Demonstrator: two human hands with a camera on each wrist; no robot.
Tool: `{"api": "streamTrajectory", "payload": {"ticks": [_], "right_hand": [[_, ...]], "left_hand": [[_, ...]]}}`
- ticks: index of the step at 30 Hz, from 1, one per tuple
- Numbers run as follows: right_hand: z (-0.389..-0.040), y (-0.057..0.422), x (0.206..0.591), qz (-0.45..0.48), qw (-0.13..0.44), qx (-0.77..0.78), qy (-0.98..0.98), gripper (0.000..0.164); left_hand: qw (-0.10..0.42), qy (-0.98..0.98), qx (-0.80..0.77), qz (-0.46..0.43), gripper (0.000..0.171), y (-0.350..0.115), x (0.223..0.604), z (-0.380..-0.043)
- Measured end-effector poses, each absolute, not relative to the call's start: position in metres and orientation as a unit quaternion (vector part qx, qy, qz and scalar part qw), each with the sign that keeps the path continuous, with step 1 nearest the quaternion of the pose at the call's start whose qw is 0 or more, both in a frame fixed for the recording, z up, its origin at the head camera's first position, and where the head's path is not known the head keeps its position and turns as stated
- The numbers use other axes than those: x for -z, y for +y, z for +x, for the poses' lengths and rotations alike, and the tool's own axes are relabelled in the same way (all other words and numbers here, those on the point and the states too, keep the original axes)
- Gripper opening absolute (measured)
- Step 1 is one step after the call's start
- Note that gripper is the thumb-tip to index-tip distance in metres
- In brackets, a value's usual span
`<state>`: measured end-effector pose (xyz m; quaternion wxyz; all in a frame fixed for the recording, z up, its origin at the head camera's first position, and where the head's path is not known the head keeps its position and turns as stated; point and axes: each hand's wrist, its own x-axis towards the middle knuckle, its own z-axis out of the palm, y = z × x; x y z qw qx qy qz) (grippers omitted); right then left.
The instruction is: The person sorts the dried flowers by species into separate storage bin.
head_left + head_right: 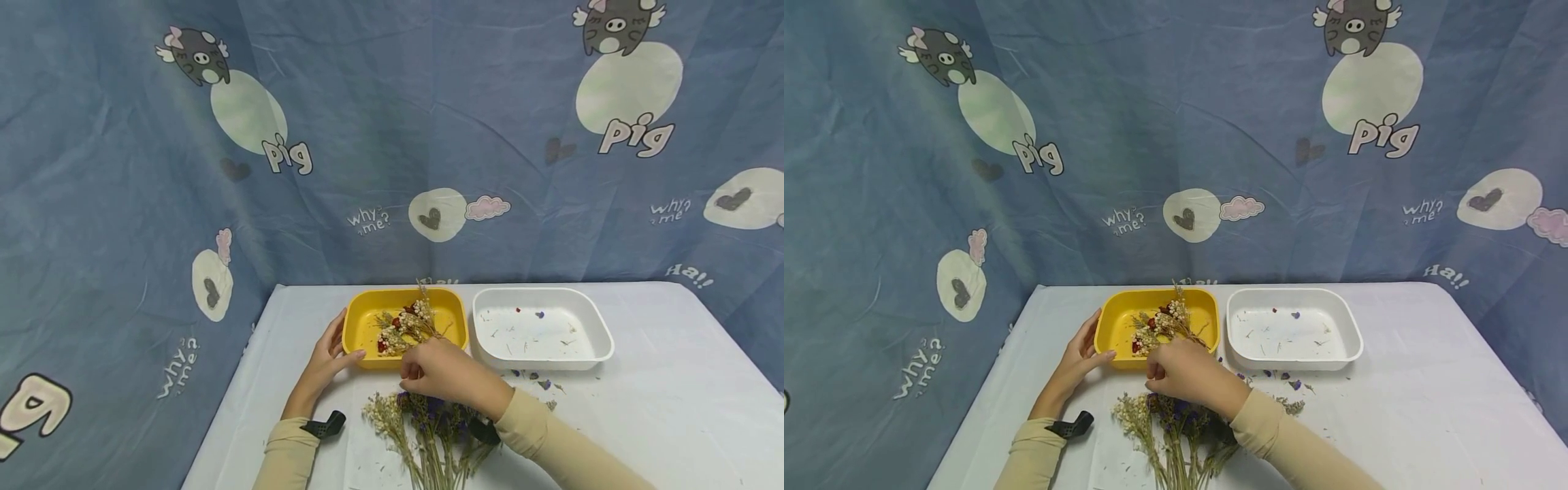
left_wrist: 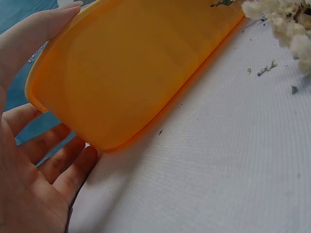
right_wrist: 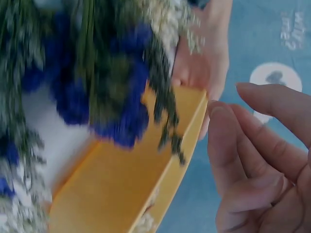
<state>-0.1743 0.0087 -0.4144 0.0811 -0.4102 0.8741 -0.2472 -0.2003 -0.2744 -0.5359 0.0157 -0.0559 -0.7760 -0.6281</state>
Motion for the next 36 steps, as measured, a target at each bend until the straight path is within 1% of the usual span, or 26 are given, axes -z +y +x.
{"api": "streamTrajectory", "payload": {"ticks": [7, 11, 13, 18, 20, 22, 25, 30, 36], "right_hand": [[-0.149, 0.002, 0.418, -0.412, 0.075, 0.242, 0.875, 0.011], [-0.135, -0.003, 0.425, -0.408, 0.070, 0.209, 0.886, 0.014], [-0.128, -0.006, 0.428, -0.407, 0.073, 0.187, 0.891, 0.019], [-0.115, -0.013, 0.438, -0.394, 0.096, 0.163, 0.899, 0.047], [-0.111, -0.015, 0.441, -0.389, 0.096, 0.164, 0.901, 0.055], [-0.109, -0.016, 0.444, -0.388, 0.091, 0.169, 0.901, 0.058], [-0.105, -0.017, 0.448, -0.379, 0.085, 0.163, 0.907, 0.059], [-0.100, -0.019, 0.456, -0.354, 0.083, 0.130, 0.923, 0.053], [-0.099, -0.023, 0.464, -0.340, 0.067, 0.094, 0.933, 0.047]], "left_hand": [[0.014, -0.779, 0.624, -0.054, 0.096, -0.274, 0.534, -0.200], [0.015, -0.779, 0.624, -0.056, 0.096, -0.274, 0.534, -0.200], [0.016, -0.780, 0.623, -0.057, 0.096, -0.273, 0.534, -0.200], [0.018, -0.782, 0.621, -0.053, 0.096, -0.273, 0.534, -0.200], [0.018, -0.782, 0.620, -0.052, 0.096, -0.273, 0.534, -0.200], [0.018, -0.783, 0.620, -0.052, 0.096, -0.273, 0.535, -0.200], [0.019, -0.783, 0.619, -0.054, 0.096, -0.274, 0.536, -0.201], [0.019, -0.781, 0.622, -0.058, 0.096, -0.275, 0.536, -0.201], [0.017, -0.780, 0.624, -0.055, 0.096, -0.274, 0.534, -0.200]]}}
